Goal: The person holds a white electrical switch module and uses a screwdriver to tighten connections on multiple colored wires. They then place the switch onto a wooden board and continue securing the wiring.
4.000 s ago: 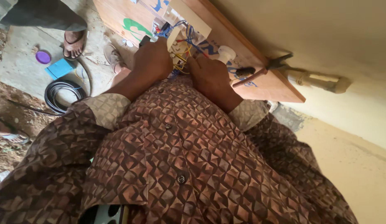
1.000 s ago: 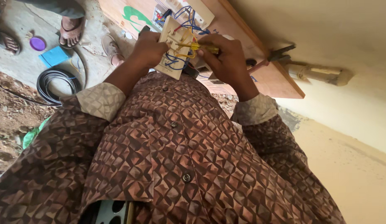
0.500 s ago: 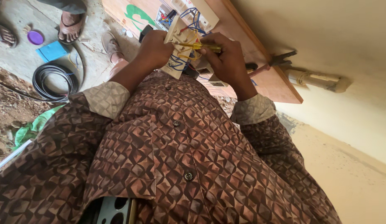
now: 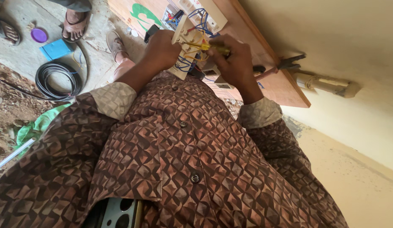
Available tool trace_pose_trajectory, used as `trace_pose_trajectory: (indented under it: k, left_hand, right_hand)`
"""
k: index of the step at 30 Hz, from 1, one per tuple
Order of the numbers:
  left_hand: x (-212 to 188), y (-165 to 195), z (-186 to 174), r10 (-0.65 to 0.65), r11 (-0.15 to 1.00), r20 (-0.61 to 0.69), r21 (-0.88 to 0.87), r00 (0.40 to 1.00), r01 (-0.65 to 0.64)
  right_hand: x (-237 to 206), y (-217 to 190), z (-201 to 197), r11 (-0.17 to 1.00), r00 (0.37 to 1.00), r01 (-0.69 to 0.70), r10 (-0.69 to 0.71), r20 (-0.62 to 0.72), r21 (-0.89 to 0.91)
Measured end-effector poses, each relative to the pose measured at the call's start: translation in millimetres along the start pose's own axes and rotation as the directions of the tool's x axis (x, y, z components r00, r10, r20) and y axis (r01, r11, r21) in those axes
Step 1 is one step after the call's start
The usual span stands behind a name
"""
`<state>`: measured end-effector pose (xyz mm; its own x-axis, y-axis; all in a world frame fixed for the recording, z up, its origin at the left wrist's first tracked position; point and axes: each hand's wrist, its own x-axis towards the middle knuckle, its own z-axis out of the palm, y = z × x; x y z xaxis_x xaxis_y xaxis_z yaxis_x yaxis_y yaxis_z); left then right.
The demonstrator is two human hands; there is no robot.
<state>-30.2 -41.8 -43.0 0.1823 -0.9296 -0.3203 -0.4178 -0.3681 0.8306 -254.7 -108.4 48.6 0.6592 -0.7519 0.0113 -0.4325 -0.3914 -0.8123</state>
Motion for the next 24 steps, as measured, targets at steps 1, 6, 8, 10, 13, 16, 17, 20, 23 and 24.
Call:
trace_pose_trajectory:
  k: [1,6,8,10,13,16,17,20,23,24]
  left_hand:
    - [-1,2,-1,0.017,1.0,-0.013,0.002,1.0,-0.017]
    - [-11,16,-7,-0.006,0.996,-0.022,0.093,1.0,0.008]
    - [-15,22,-8,-0.013,0.989,-0.022,0.147,1.0,0.016]
    - [-18,26,-7,-0.024,0.98,-0.004,0.199,1.0,0.024]
    - [-20,29,-5,0.002,0.979,-0.039,0.206,0.999,0.006]
    - [-22,25,-5,0.019,0.961,-0.076,0.278,0.997,0.003]
    - [-22,24,-6,0.043,0.958,-0.066,0.285,0.997,-0.023]
    - [-22,20,-12,0.074,0.947,-0.041,0.315,0.996,-0.058]
    - [-26,20,-17,0.06,0.942,-0.035,0.331,0.998,-0.045]
    - [-28,21,-19,0.065,0.942,-0.042,0.331,0.997,-0.048]
  right_hand:
    - [-2,0,0,0.998,1.0,0.03,-0.03,0.007,-0.063]
    - [-11,11,10,0.996,0.995,-0.09,0.09,0.037,-0.014]
    - [-11,21,16,0.956,0.958,-0.271,0.256,0.127,0.116]
    - [-10,29,23,0.923,0.917,-0.357,0.317,0.243,0.144]
    - [-5,35,33,0.878,0.843,-0.477,0.44,0.309,0.05]
    - [-8,24,46,0.934,0.903,-0.331,0.355,0.244,-0.134]
    - [-9,18,48,0.951,0.938,-0.231,0.275,0.212,-0.207]
    - [-16,-4,54,0.923,0.98,-0.155,0.189,0.065,-0.353]
    - [-18,-21,55,0.904,0.985,-0.151,0.171,0.013,-0.4]
    - [-18,-24,56,0.878,0.974,-0.175,0.221,0.054,-0.446]
